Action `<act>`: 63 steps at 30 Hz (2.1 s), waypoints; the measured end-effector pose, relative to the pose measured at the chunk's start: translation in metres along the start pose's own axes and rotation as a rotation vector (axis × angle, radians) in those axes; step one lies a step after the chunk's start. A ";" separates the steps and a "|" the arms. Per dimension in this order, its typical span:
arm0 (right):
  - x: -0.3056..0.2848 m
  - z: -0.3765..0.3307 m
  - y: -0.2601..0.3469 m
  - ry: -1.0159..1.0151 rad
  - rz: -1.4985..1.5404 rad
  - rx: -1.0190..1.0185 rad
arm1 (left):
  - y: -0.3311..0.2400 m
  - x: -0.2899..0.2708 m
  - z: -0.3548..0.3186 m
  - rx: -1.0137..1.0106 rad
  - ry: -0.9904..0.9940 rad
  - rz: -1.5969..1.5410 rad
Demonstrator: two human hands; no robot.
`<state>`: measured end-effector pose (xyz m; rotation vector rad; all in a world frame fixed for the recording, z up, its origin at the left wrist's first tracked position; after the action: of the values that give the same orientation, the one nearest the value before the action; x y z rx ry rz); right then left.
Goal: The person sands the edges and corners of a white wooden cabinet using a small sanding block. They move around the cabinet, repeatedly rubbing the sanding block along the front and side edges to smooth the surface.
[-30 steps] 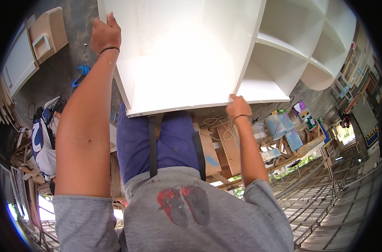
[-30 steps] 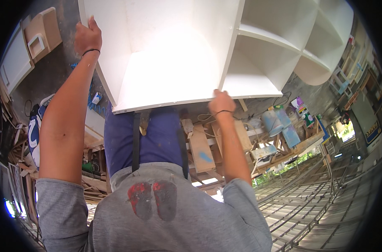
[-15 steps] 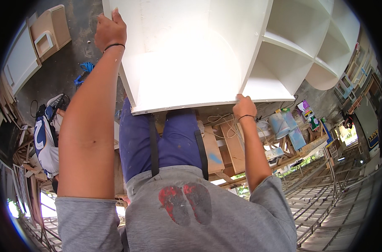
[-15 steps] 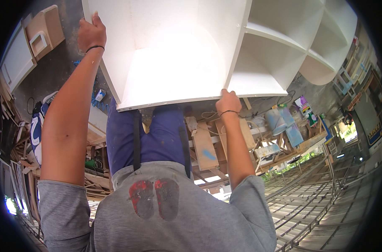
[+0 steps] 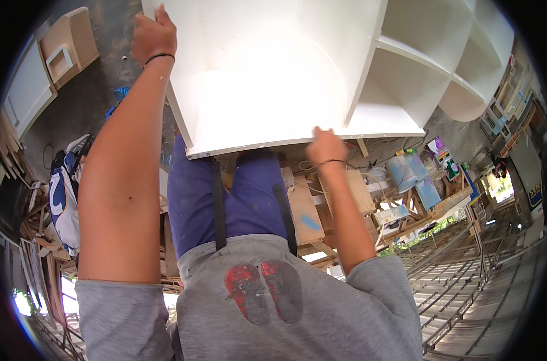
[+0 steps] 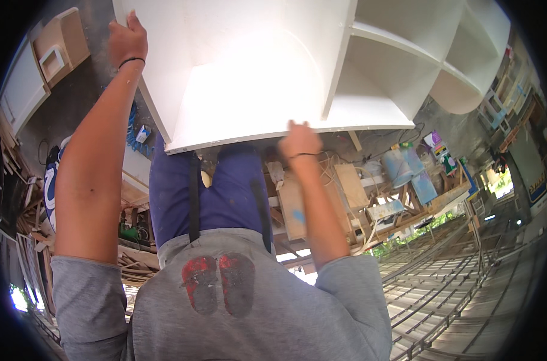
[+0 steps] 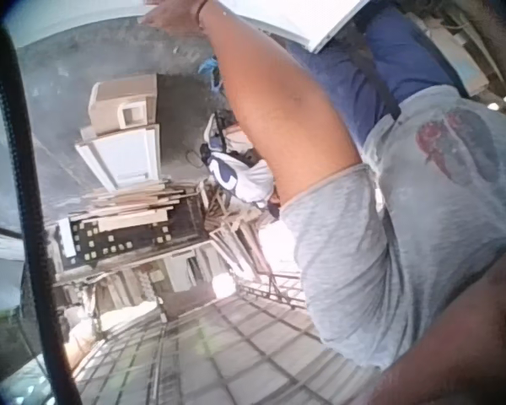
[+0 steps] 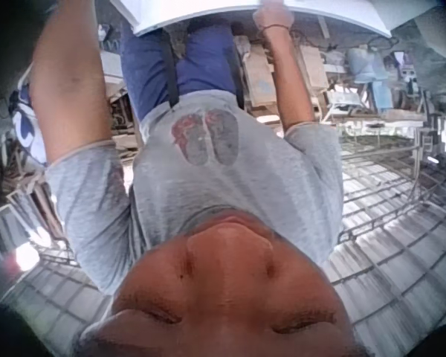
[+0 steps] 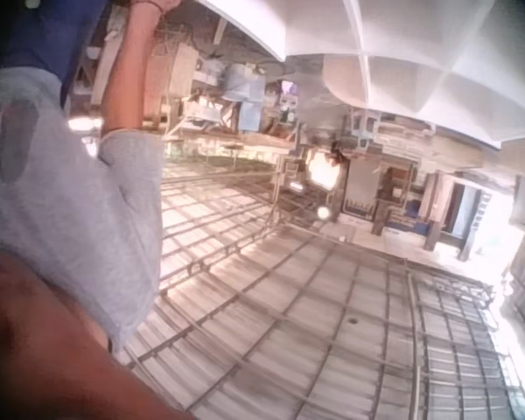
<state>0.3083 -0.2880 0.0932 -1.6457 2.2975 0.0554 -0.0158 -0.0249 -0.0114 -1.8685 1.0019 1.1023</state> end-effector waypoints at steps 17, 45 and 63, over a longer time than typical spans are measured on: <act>0.017 0.011 -0.137 -0.547 0.065 0.072 | -0.014 -0.011 0.001 -0.015 0.053 0.019; 0.031 -0.029 0.053 -0.510 0.172 0.048 | -0.010 -0.015 -0.005 0.059 0.063 -0.123; 0.029 -0.006 -0.029 -0.724 0.052 0.106 | -0.019 -0.022 -0.009 0.078 0.140 -0.135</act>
<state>0.3250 -0.3258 0.0952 -1.2347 1.7466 0.4525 -0.0035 -0.0194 0.0152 -1.9405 0.9657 0.8522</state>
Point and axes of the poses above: each hand's wrist, its own z-axis towards the middle knuckle, its own x-axis out of the palm, y = z × x, the point moved 3 cm from there along z, towards the middle knuckle, and after that the axes turned 12 degrees about y, right-handed, at the moved point
